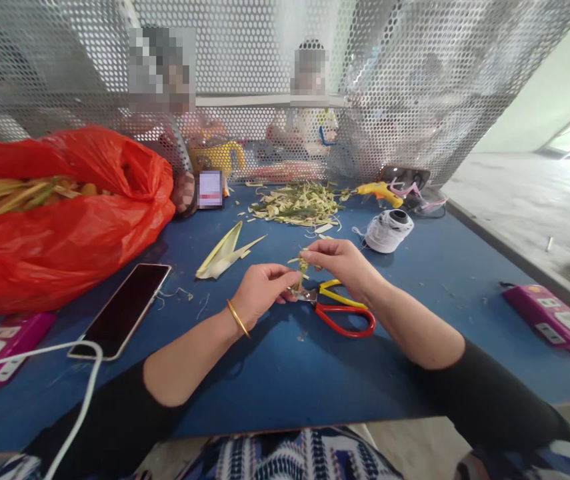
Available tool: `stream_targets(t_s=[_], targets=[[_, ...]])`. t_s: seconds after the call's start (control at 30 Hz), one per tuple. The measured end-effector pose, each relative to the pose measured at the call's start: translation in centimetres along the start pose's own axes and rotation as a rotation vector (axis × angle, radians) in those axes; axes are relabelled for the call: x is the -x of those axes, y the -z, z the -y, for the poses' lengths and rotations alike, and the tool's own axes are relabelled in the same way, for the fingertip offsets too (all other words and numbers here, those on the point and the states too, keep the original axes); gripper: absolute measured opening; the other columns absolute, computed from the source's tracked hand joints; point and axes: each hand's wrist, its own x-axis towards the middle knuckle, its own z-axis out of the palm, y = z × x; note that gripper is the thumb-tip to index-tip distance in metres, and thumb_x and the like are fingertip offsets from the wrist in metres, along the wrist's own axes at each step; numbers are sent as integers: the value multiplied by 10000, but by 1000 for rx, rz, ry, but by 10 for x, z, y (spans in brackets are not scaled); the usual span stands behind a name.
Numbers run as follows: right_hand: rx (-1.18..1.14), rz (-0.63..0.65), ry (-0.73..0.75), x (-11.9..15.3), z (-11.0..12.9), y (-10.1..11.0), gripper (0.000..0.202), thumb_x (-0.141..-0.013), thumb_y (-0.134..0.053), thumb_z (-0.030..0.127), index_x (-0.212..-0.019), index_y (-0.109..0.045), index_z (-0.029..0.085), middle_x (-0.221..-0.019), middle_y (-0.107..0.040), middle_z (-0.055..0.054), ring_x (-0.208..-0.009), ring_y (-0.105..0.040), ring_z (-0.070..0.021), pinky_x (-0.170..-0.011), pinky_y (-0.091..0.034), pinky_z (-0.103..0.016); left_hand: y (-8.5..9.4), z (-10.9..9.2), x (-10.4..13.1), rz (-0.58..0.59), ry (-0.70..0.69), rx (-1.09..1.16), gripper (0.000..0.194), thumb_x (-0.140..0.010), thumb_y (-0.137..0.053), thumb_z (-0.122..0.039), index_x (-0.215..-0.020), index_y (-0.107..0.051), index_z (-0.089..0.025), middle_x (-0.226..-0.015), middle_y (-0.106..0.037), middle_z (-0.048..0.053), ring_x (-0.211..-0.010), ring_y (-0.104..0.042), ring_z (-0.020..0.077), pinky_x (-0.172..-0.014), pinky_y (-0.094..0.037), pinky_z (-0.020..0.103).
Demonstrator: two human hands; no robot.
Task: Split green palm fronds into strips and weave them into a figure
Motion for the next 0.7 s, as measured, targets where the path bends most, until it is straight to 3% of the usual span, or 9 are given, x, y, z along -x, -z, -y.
stream_targets(t_s=[0.07, 0.2, 0.27, 0.33, 0.4, 0.53, 0.7], targets=[[-3, 14, -12, -3, -1, 6, 263, -620, -773, 413, -585, -661, 179, -513, -570, 38, -489, -438, -76, -491, -342, -232, 3, -1, -2, -89, -13, 11, 279, -640, -744, -430, -713, -717, -162, -721, -723, 59, -573, -629, 142, -485, -426, 218], [-23, 176, -131, -10, -3, 17, 274, -589, -815, 392, -577, -664, 164, -474, -575, 27, -436, -461, -75, -441, -343, -218, 11, -3, -8, -261, -126, 7, 272, -680, -714, -416, -782, -715, -163, -780, -740, 70, -635, -649, 158, -511, -453, 226], [-185, 75, -160, -14, -3, 22, 273, -609, -816, 393, -627, -668, 165, -553, -638, -4, -477, -539, -98, -459, -405, -223, 13, -3, -10, -266, -189, -57, 207, -693, -700, -356, -785, -712, -171, -744, -735, 55, -628, -653, 161, -539, -468, 239], [-369, -125, -161, -17, -1, 26, 286, -680, -774, 435, -690, -659, 173, -683, -700, -46, -576, -627, -133, -503, -472, -237, 13, -3, -9, -207, -249, -136, 143, -713, -671, -301, -782, -717, -184, -731, -736, 44, -623, -659, 165, -582, -488, 258], [-430, -228, -176, -18, 2, 26, 297, -749, -717, 464, -735, -654, 175, -783, -727, -79, -657, -672, -157, -529, -501, -247, 11, -1, -5, -109, -300, -230, 125, -739, -640, -282, -775, -729, -202, -725, -740, 36, -624, -662, 173, -609, -494, 273], [-250, -97, -196, -12, 0, 14, 230, -741, -732, 383, -730, -670, 162, -702, -714, -59, -587, -651, -137, -519, -478, -232, 4, -3, 7, 71, -408, -478, 126, -758, -629, -236, -748, -754, -234, -735, -752, 21, -666, -667, 184, -634, -470, 268], [63, 48, -28, -6, -14, -4, 95, -728, -686, 262, -705, -647, 178, -593, -666, 16, -530, -599, -112, -571, -470, -239, -1, -22, 28, 381, -504, -648, 93, -774, -672, -221, -786, -762, -240, -760, -758, 6, -715, -680, 170, -695, -466, 246]])
